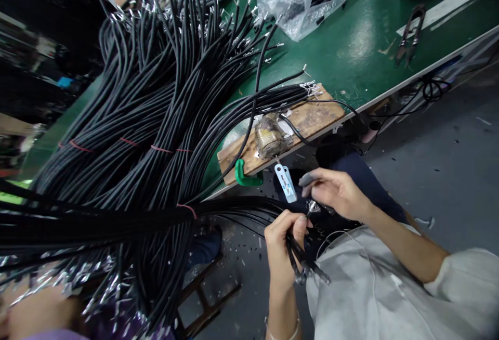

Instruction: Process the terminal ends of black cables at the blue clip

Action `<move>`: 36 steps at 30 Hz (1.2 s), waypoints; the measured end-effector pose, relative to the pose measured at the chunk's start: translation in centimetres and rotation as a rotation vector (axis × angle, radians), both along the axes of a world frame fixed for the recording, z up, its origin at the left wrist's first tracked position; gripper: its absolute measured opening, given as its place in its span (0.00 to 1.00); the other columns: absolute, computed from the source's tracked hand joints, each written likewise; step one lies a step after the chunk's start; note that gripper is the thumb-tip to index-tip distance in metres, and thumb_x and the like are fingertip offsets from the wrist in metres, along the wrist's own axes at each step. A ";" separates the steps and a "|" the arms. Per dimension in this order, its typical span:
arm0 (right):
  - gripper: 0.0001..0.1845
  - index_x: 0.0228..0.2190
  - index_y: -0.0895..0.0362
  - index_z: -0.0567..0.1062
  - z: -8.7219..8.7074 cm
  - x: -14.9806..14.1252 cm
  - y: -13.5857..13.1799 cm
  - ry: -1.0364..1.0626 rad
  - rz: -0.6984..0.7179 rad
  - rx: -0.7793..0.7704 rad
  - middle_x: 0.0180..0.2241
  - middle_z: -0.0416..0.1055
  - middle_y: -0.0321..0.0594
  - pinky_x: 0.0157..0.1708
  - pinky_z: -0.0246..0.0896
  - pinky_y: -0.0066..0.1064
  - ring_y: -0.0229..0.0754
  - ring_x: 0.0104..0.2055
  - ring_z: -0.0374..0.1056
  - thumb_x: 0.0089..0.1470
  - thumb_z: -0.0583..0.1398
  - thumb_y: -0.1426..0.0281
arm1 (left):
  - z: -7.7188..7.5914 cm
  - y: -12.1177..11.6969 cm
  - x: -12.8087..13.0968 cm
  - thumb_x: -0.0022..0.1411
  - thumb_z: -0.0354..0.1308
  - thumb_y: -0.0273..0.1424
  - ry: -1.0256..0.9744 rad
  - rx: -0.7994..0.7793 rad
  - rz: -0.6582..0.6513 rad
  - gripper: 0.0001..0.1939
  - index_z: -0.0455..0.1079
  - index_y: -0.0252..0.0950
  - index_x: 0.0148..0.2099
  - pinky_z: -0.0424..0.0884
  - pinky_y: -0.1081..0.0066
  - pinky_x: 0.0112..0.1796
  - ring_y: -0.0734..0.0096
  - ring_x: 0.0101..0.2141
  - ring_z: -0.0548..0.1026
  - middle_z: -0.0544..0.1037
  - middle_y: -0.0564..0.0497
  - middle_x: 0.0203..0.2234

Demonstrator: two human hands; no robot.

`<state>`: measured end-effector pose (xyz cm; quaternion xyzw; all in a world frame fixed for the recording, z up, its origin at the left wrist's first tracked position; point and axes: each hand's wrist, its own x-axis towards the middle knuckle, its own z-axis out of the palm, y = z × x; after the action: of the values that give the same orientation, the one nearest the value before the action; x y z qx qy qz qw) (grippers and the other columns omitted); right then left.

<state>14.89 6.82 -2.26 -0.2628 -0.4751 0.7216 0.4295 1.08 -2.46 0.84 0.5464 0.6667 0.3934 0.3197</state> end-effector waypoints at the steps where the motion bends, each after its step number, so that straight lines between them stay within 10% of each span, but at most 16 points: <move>1: 0.14 0.39 0.59 0.75 -0.1 0.1 0.0 0.056 0.073 0.025 0.34 0.74 0.40 0.37 0.67 0.27 0.37 0.37 0.71 0.50 0.66 0.68 | 0.0 0.0 0.0 0.65 0.54 0.35 -0.027 -0.016 0.004 0.18 0.71 0.34 0.24 0.58 0.76 0.21 0.77 0.19 0.65 0.68 0.54 0.18; 5: 0.13 0.32 0.59 0.76 -0.5 -0.5 -0.6 0.176 0.172 -0.102 0.31 0.77 0.39 0.37 0.71 0.29 0.38 0.34 0.75 0.41 0.71 0.73 | 0.1 0.1 -0.2 0.66 0.52 0.39 -0.163 -0.101 0.054 0.22 0.67 0.34 0.21 0.56 0.77 0.19 0.79 0.16 0.61 0.64 0.55 0.16; 10: 0.17 0.26 0.58 0.73 -0.3 -2.3 -2.3 0.032 -0.147 -0.266 0.21 0.77 0.35 0.24 0.71 0.26 0.39 0.22 0.74 0.34 0.74 0.70 | -0.5 -0.1 0.1 0.60 0.60 0.38 -0.233 -0.019 0.165 0.17 0.67 0.33 0.23 0.55 0.79 0.16 0.83 0.14 0.59 0.63 0.58 0.16; 16: 0.10 0.32 0.56 0.74 -0.8 -2.5 -3.6 -0.101 -0.519 0.537 0.29 0.77 0.38 0.32 0.70 0.28 0.39 0.31 0.73 0.48 0.65 0.82 | -0.6 -0.3 -0.2 0.60 0.61 0.36 -0.312 0.011 0.256 0.15 0.69 0.33 0.25 0.52 0.82 0.13 0.84 0.12 0.60 0.64 0.59 0.15; 18: 0.09 0.32 0.56 0.74 -0.9 -2.3 -3.2 -0.072 -0.413 0.578 0.29 0.75 0.39 0.33 0.69 0.28 0.38 0.32 0.72 0.50 0.64 0.81 | -0.4 -0.2 -0.9 0.62 0.58 0.36 -0.335 -0.037 0.209 0.16 0.71 0.33 0.25 0.50 0.82 0.12 0.85 0.11 0.58 0.66 0.58 0.16; 26: 0.20 0.33 0.60 0.68 -0.1 -1.1 -0.1 0.329 0.447 -0.347 0.26 0.69 0.33 0.29 0.63 0.24 0.31 0.26 0.66 0.45 0.70 0.63 | -0.1 1.0 -1.5 0.60 0.61 0.38 -0.202 0.225 -0.051 0.14 0.71 0.34 0.27 0.60 0.75 0.25 0.75 0.22 0.65 0.69 0.53 0.21; 36: 0.26 0.17 0.60 0.68 3.1 -2.7 4.4 -0.094 0.174 -0.076 0.16 0.57 0.29 0.21 0.46 0.26 0.30 0.21 0.52 0.46 0.65 0.50 | -0.9 1.2 -1.2 0.59 0.63 0.36 -0.217 0.413 0.069 0.12 0.69 0.36 0.28 0.62 0.74 0.26 0.75 0.24 0.66 0.67 0.55 0.22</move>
<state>12.16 11.23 0.81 -0.2704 -0.4882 0.7604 0.3322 -0.08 -1.27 -0.01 0.5315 0.5521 0.5887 0.2571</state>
